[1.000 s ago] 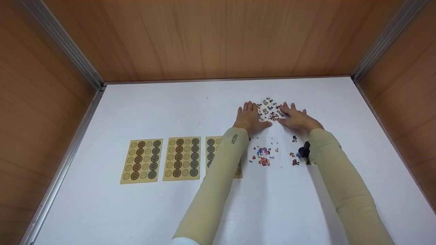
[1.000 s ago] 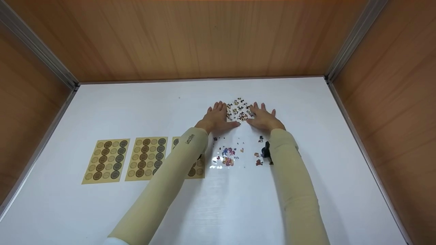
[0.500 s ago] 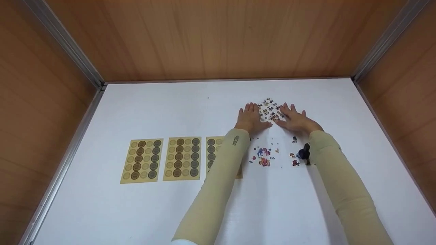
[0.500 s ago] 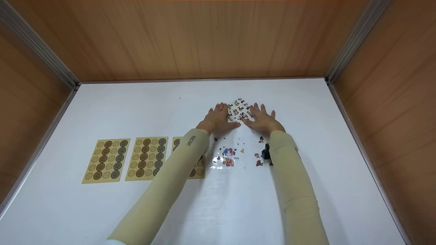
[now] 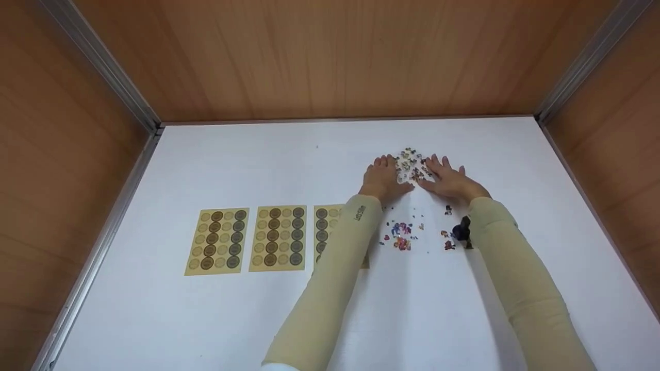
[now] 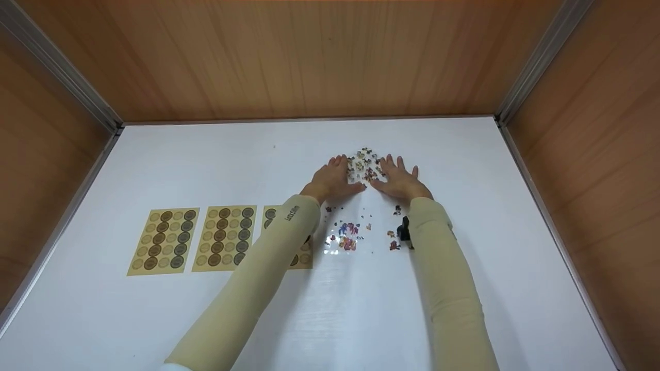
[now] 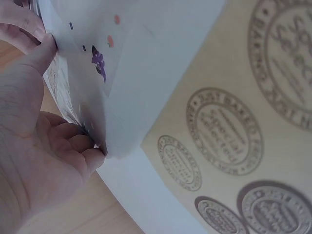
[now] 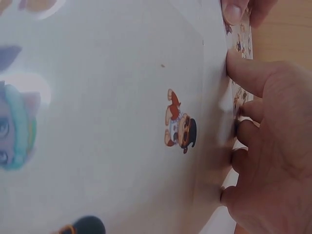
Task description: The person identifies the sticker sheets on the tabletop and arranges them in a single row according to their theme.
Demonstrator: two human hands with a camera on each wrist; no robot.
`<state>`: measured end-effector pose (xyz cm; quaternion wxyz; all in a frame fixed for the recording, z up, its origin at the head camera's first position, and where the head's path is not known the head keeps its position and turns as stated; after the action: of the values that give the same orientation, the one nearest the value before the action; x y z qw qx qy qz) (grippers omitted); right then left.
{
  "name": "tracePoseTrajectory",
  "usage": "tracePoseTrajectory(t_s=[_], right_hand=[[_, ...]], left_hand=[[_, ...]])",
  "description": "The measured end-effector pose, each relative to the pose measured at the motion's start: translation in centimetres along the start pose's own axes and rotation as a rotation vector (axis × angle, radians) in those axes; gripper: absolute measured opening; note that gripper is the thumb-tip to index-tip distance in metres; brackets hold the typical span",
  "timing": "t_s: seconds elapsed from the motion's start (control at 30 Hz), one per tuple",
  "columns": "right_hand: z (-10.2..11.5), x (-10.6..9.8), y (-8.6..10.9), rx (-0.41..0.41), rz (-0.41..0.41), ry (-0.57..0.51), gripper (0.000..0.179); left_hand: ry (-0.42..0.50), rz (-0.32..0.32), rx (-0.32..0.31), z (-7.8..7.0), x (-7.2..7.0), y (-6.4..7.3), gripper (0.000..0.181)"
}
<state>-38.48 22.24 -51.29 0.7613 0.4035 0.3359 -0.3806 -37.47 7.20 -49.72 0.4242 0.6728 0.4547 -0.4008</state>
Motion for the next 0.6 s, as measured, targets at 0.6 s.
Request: tracePoseTrajectory(t_s=[0.6], right_hand=[[-0.94,0.02,-0.05,0.065,0.005,-0.061,0.095]], left_hand=[[0.013,-0.021,0.002,-0.11,-0.16,-0.04,0.092]])
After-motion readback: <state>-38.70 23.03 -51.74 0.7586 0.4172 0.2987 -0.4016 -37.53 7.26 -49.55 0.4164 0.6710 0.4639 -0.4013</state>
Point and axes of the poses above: each hand's wrist, its own y-axis away from the middle knuckle, its own x-axis out of the palm, z = x × y, the point moved 10 cm from there along -y, towards the middle knuckle, and after that the axes turned 1 degree about z, right-handed, at the moved point
